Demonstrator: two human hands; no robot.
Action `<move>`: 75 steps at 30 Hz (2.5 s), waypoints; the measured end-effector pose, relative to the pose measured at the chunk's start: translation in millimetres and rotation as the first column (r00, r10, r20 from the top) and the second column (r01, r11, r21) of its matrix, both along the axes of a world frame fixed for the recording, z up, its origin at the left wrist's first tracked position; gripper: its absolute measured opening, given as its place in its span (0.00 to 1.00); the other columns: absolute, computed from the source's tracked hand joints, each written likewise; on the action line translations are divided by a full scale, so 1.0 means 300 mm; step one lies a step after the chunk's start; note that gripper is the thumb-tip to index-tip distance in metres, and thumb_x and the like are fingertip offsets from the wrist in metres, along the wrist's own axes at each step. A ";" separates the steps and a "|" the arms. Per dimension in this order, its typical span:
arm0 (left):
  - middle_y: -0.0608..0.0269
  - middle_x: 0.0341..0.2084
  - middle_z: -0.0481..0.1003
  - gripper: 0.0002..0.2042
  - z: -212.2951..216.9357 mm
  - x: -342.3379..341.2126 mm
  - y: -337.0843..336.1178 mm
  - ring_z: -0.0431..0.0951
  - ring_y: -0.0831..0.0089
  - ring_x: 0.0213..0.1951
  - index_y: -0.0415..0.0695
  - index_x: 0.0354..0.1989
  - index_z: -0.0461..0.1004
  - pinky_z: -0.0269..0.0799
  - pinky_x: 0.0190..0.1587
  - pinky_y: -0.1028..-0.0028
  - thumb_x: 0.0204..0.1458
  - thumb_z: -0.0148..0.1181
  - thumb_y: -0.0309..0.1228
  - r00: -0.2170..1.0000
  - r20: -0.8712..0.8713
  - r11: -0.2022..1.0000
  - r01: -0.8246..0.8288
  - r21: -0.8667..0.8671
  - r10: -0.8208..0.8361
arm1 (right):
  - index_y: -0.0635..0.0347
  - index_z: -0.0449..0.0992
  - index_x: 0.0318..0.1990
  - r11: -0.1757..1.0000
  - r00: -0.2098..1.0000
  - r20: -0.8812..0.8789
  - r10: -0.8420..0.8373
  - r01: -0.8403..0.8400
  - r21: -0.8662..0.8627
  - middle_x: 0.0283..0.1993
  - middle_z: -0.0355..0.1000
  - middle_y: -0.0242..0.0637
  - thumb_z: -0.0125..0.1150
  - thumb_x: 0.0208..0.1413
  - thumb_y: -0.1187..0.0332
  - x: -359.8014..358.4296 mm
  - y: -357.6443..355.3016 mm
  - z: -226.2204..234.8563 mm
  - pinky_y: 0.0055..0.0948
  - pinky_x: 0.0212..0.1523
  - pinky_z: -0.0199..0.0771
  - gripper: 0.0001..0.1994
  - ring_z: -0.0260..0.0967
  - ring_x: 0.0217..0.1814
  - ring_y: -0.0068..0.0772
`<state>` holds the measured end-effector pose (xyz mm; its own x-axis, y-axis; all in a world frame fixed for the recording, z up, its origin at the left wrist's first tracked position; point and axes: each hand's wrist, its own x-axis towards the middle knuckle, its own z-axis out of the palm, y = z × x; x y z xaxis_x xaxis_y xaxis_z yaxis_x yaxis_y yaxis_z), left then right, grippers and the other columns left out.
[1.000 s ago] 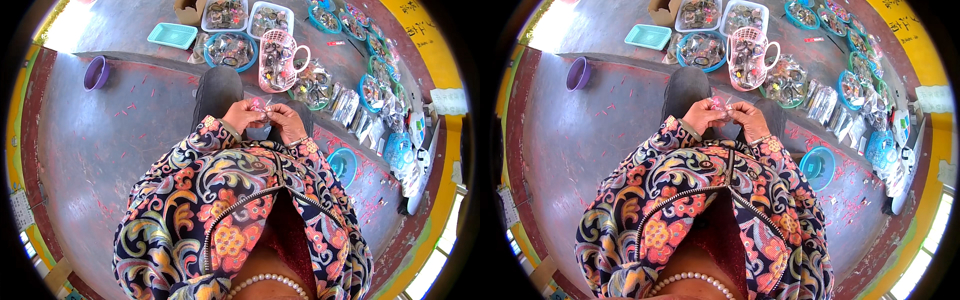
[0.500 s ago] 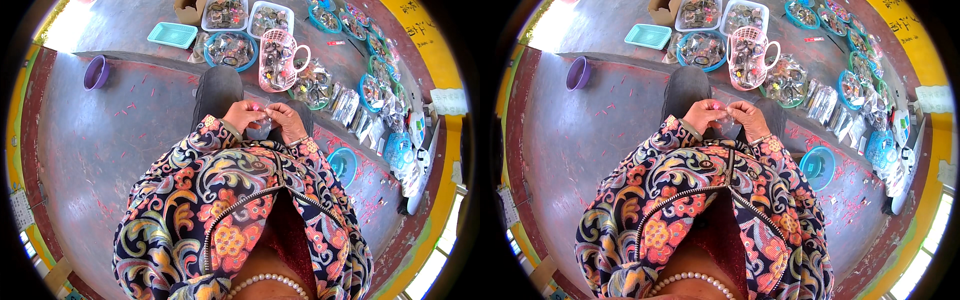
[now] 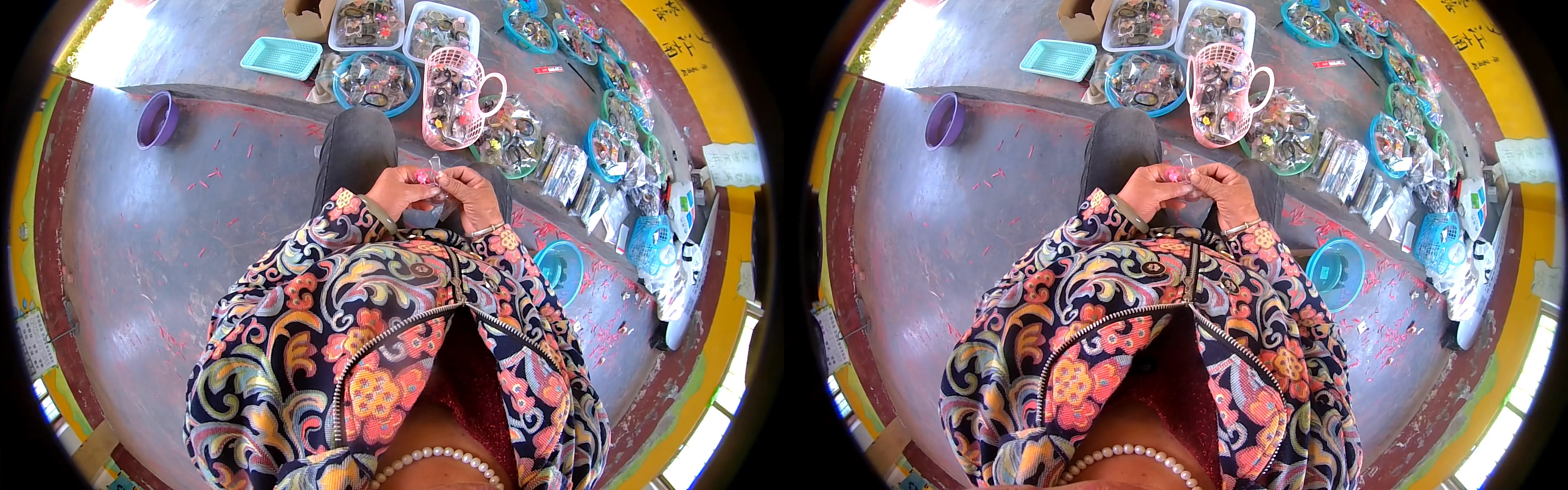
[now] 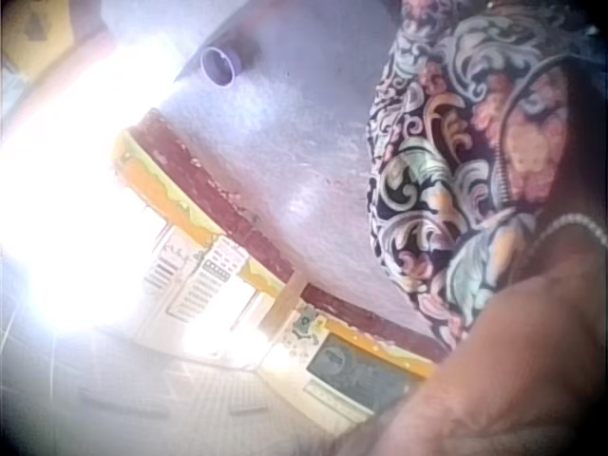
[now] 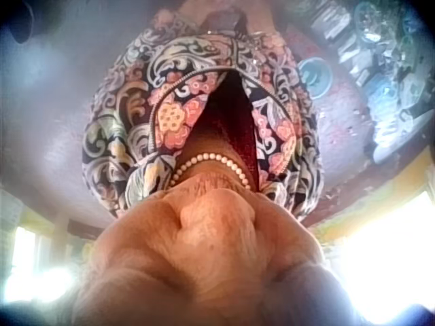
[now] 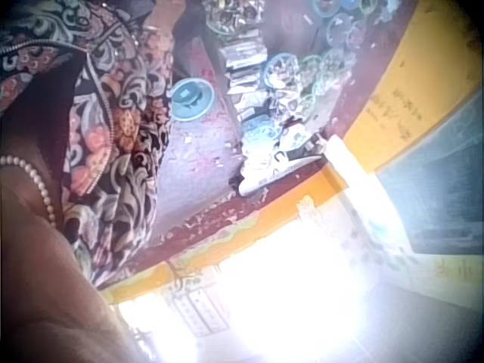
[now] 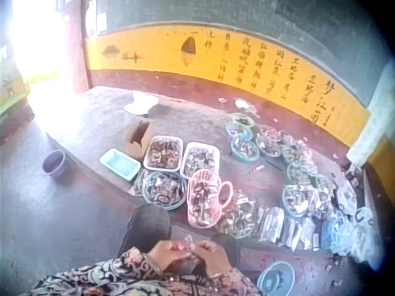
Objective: The person sits on the floor and repeatedly picks up small hair accessories, places them into clear plastic bags, and sets the packaged items aside. The task involves handling individual items one by one from a collection of loose accessories.
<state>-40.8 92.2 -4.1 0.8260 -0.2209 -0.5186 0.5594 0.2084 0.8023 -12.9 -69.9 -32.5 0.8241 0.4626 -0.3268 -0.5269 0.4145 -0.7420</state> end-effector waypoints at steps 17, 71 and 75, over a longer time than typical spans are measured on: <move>0.66 0.18 0.70 0.14 0.007 0.000 0.008 0.66 0.83 0.17 0.34 0.28 0.73 0.62 0.15 0.84 0.50 0.50 0.36 0.959 0.281 0.912 -0.081 0.402 -0.039 | 0.64 0.71 0.29 0.982 0.986 -0.026 0.162 -0.164 -0.091 0.24 0.67 0.28 0.61 0.42 0.75 0.024 -0.024 -0.005 0.14 0.23 0.59 0.06 0.60 0.21 0.15; 0.59 0.33 0.72 0.14 -0.076 0.030 0.064 0.72 0.72 0.36 0.40 0.40 0.66 0.65 0.30 0.78 0.51 0.46 0.37 1.000 -0.002 0.978 -0.023 0.208 0.024 | 0.59 0.70 0.31 0.934 0.996 0.049 0.074 -0.052 -0.353 0.22 0.68 0.27 0.55 0.46 0.69 0.292 -0.118 -0.025 0.12 0.17 0.58 0.06 0.64 0.17 0.16; 0.60 0.32 0.72 0.12 -0.102 0.035 0.069 0.73 0.72 0.36 0.39 0.38 0.68 0.66 0.31 0.77 0.51 0.45 0.34 1.000 -0.001 0.976 0.014 0.217 -0.015 | 0.58 0.70 0.29 0.948 0.995 0.068 -0.072 0.090 -0.306 0.23 0.69 0.28 0.55 0.46 0.67 0.440 -0.076 -0.054 0.14 0.18 0.59 0.05 0.65 0.21 0.17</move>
